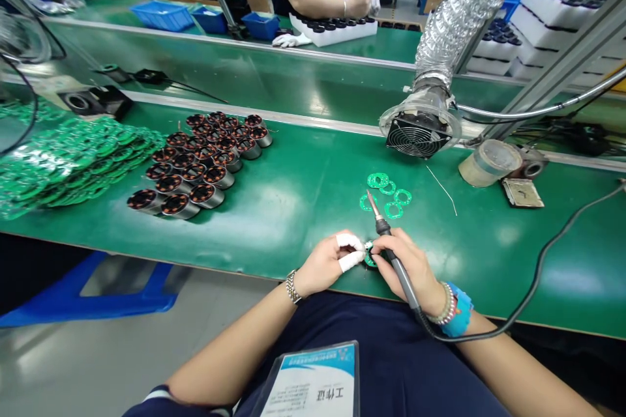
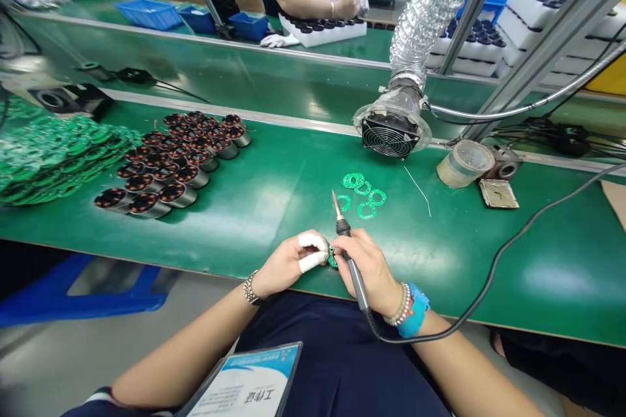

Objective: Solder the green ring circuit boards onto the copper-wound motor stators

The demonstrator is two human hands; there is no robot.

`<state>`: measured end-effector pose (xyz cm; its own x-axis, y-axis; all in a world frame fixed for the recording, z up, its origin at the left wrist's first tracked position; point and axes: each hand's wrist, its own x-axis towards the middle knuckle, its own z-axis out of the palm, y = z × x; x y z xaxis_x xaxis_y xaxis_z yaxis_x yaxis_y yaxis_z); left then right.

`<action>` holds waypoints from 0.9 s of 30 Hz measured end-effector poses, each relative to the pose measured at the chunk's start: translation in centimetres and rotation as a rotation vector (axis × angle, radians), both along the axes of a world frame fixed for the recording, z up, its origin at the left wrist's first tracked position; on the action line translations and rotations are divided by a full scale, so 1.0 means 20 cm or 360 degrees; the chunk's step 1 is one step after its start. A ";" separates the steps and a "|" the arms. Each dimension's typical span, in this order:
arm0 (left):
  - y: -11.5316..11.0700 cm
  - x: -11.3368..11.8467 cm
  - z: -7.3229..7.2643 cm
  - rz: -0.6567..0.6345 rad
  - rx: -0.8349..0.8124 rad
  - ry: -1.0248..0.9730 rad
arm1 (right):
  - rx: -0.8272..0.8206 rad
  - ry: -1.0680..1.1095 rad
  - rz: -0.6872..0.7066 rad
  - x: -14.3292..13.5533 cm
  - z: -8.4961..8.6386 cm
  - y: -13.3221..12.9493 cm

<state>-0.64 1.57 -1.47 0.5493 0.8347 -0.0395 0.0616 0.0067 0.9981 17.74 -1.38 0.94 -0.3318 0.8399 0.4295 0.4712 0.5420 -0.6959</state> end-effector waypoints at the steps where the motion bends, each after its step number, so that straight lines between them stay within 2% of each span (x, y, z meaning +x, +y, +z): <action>1: 0.00 0.00 0.00 -0.0007 -0.0003 0.0011 | 0.0002 0.0009 -0.0009 0.00 0.00 0.00; 8: 0.02 0.00 0.00 -0.0072 -0.0110 -0.0043 | -0.0072 0.0058 -0.0070 0.09 0.09 -0.06; 14: 0.03 0.00 0.01 -0.0088 -0.0097 0.0009 | -0.0043 0.0044 -0.0100 0.17 0.17 -0.12; 19: 0.02 0.00 0.00 -0.0055 -0.0097 0.0019 | -0.0167 0.0066 -0.0117 0.17 0.18 -0.13; 27: 0.01 0.00 -0.02 -0.0021 -0.0079 0.0038 | -0.0185 0.0058 -0.0088 0.16 0.19 -0.12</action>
